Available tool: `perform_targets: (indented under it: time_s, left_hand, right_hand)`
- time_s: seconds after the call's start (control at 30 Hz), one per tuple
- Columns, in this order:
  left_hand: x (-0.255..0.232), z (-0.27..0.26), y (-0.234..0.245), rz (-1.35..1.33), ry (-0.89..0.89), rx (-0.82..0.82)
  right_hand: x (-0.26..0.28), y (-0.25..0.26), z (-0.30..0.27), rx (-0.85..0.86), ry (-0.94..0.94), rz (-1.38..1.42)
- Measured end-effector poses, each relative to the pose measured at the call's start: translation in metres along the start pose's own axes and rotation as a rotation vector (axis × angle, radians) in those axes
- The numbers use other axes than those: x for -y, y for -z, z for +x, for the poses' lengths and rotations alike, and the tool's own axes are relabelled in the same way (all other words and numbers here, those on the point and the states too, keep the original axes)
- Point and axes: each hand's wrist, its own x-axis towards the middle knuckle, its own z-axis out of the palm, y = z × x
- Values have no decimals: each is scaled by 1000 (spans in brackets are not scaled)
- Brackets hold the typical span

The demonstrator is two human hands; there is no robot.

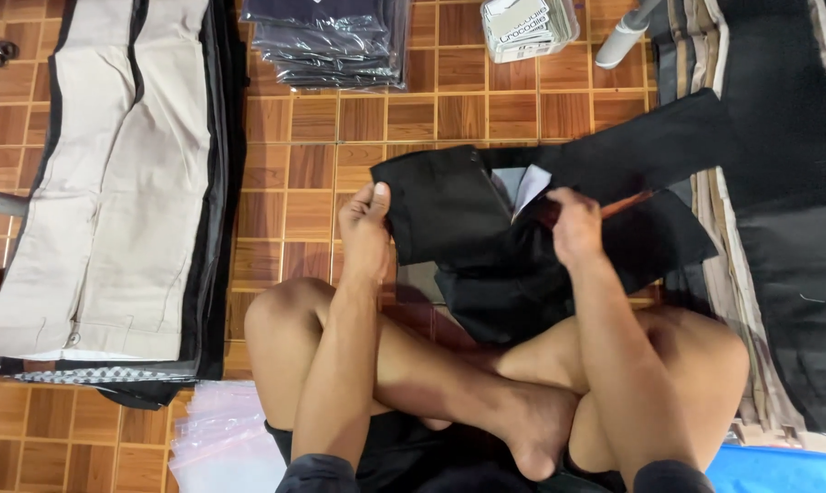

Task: The person uses a lint roller to clean both sides of a pair of black pants before folding them into a compact square.

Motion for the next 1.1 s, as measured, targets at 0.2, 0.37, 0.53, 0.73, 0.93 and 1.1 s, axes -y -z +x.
perform_targets:
  time_s: [0.2,0.37,0.53,0.73,0.93,1.1]
  left_hand:
    - [3,5,-2,108,-2,-4]
    - [4,6,-3,49,-13,39]
    - [9,11,4,42,-30,48]
    - [2,7,-1,59,-28,46]
    - [5,9,3,91,-23,59]
    - [-2,4,-2,90,-23,45]
  right_hand:
    - [54,20,-22,202,-377,732]
    - [75,16,-39,239,-323,764]
    - [89,10,-54,201,-194,570]
    - [73,12,-45,195,-119,511]
    - [71,11,-45,185,-54,459]
    - [80,13,-55,262,-18,452]
